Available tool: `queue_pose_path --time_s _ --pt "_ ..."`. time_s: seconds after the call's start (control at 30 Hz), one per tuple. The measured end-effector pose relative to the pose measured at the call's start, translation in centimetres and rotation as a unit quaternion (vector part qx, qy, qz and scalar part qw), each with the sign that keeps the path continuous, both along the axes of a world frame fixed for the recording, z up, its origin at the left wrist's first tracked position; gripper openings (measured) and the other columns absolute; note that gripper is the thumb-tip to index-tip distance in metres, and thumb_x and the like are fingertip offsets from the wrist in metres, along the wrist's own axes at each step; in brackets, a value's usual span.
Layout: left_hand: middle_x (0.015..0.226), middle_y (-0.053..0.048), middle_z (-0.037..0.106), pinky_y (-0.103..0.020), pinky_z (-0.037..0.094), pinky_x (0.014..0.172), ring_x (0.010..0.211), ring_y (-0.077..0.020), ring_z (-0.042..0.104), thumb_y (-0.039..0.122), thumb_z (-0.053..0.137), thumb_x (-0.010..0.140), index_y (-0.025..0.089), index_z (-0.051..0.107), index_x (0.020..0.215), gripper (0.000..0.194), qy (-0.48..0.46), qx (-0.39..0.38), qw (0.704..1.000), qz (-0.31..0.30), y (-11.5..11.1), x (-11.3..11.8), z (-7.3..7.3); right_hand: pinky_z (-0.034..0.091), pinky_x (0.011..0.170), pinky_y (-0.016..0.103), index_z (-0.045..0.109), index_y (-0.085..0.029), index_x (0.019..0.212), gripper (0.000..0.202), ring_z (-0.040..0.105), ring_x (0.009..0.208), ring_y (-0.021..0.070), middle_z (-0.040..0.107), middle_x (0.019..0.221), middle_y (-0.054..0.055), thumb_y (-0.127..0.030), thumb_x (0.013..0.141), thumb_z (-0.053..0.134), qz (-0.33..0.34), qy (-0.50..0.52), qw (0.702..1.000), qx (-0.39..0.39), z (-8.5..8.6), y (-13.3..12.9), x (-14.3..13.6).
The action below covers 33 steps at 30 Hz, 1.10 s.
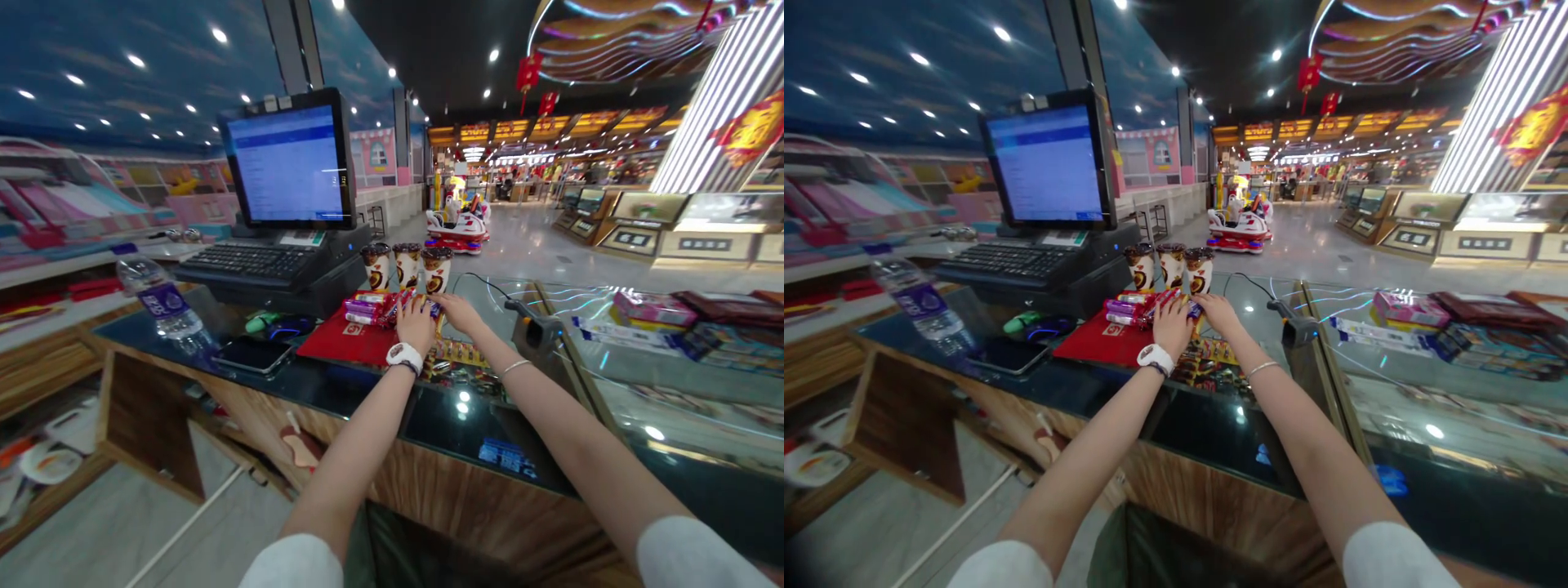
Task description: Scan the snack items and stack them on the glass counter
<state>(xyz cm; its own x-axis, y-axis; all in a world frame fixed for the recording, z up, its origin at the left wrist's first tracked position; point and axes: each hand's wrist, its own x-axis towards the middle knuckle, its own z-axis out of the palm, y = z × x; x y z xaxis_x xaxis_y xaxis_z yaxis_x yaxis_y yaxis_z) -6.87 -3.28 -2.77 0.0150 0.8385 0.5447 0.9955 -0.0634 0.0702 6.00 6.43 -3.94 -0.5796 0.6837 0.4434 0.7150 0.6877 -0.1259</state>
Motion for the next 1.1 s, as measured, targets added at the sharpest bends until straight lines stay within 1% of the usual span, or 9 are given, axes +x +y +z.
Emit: queue_pose_path --time_s 0.13,0.23,0.33,0.47,0.53,0.63,0.8,0.9,1.1 --pt "0.134 -0.009 0.066 -0.054 0.022 0.124 0.133 -0.0290 0.051 0.018 0.043 0.093 0.020 0.067 0.123 0.038 -0.005 0.014 0.999 -0.029 0.1 -0.4 0.1 0.046 0.103 0.038 0.063 -0.020 0.133 0.045 0.062 0.121 0.0242 0.066 0.135 0.010 -0.007 0.095 0.044 -0.015 0.003 1.000 0.004 0.4 -0.3 0.4" --pt "0.121 -0.009 0.073 -0.056 0.021 0.124 0.124 -0.0297 0.056 0.016 0.042 0.093 0.020 0.070 0.118 0.037 -0.003 0.025 0.998 -0.049 0.2 -0.6 0.1 0.046 0.101 0.039 0.066 -0.020 0.128 0.041 0.064 0.116 0.0253 0.069 0.131 0.010 -0.009 0.095 0.046 -0.029 0.004 0.999 0.012 0.6 -0.5 0.5" --pt "0.111 -0.009 0.075 -0.057 0.022 0.123 0.115 -0.0295 0.061 0.016 0.043 0.093 0.022 0.071 0.114 0.035 -0.008 0.034 0.998 -0.060 0.3 -0.7 0.2 0.044 0.100 0.039 0.068 -0.020 0.127 0.039 0.065 0.113 0.0261 0.069 0.129 0.010 -0.011 0.096 0.046 -0.037 0.000 0.999 0.025 0.9 -1.0 0.5" --pt "0.112 -0.008 0.075 -0.054 0.026 0.121 0.113 -0.0284 0.062 0.019 0.047 0.094 0.024 0.071 0.115 0.032 -0.009 0.047 0.997 -0.058 0.2 -0.8 0.8 0.042 0.099 0.039 0.066 -0.021 0.130 0.039 0.064 0.109 0.0258 0.071 0.126 0.011 -0.013 0.097 0.046 -0.045 -0.010 0.998 0.048 1.8 -2.1 0.9" --pt "0.112 -0.007 0.075 -0.052 0.027 0.121 0.112 -0.0273 0.062 0.021 0.049 0.095 0.024 0.071 0.117 0.031 -0.012 0.046 0.996 -0.074 0.0 -0.6 1.2 0.042 0.098 0.039 0.065 -0.021 0.132 0.040 0.064 0.107 0.0261 0.071 0.122 0.012 -0.015 0.098 0.046 -0.048 -0.014 0.997 0.060 2.3 -2.9 1.7" --pt "0.114 -0.007 0.074 -0.047 0.034 0.117 0.113 -0.0251 0.063 0.025 0.054 0.095 0.023 0.069 0.119 0.028 -0.028 0.035 0.990 -0.136 -0.5 -0.1 1.7 0.041 0.097 0.039 0.064 -0.022 0.133 0.040 0.063 0.106 0.0266 0.071 0.120 0.012 -0.016 0.098 0.047 -0.051 -0.016 0.996 0.072 2.9 -4.3 3.7" --pt "0.118 -0.006 0.073 -0.041 0.041 0.111 0.114 -0.0216 0.064 0.032 0.058 0.096 0.021 0.067 0.121 0.029 -0.065 0.035 0.965 -0.251 -1.9 1.8 2.1 0.040 0.097 0.039 0.064 -0.021 0.134 0.039 0.060 0.106 0.0268 0.070 0.122 0.012 -0.019 0.099 0.047 -0.057 -0.003 0.993 0.108 3.3 -7.3 8.4" --pt "0.114 -0.005 0.074 -0.040 0.043 0.109 0.111 -0.0208 0.065 0.031 0.058 0.097 0.021 0.068 0.119 0.027 -0.084 0.036 0.952 -0.292 -2.8 3.3 2.4 0.040 0.099 0.041 0.065 -0.021 0.133 0.039 0.060 0.103 0.0273 0.070 0.117 0.012 -0.021 0.098 0.048 -0.060 -0.004 0.990 0.125 3.5 -9.3 10.9" --pt "0.115 -0.004 0.075 -0.045 0.037 0.115 0.112 -0.0200 0.066 0.030 0.057 0.097 0.023 0.069 0.117 0.024 -0.075 0.024 0.935 -0.346 -4.0 6.5 3.0 0.040 0.101 0.044 0.063 -0.024 0.135 0.039 0.060 0.103 0.0270 0.070 0.112 0.011 -0.022 0.099 0.049 -0.057 -0.015 0.989 0.137 3.8 -12.3 15.5"
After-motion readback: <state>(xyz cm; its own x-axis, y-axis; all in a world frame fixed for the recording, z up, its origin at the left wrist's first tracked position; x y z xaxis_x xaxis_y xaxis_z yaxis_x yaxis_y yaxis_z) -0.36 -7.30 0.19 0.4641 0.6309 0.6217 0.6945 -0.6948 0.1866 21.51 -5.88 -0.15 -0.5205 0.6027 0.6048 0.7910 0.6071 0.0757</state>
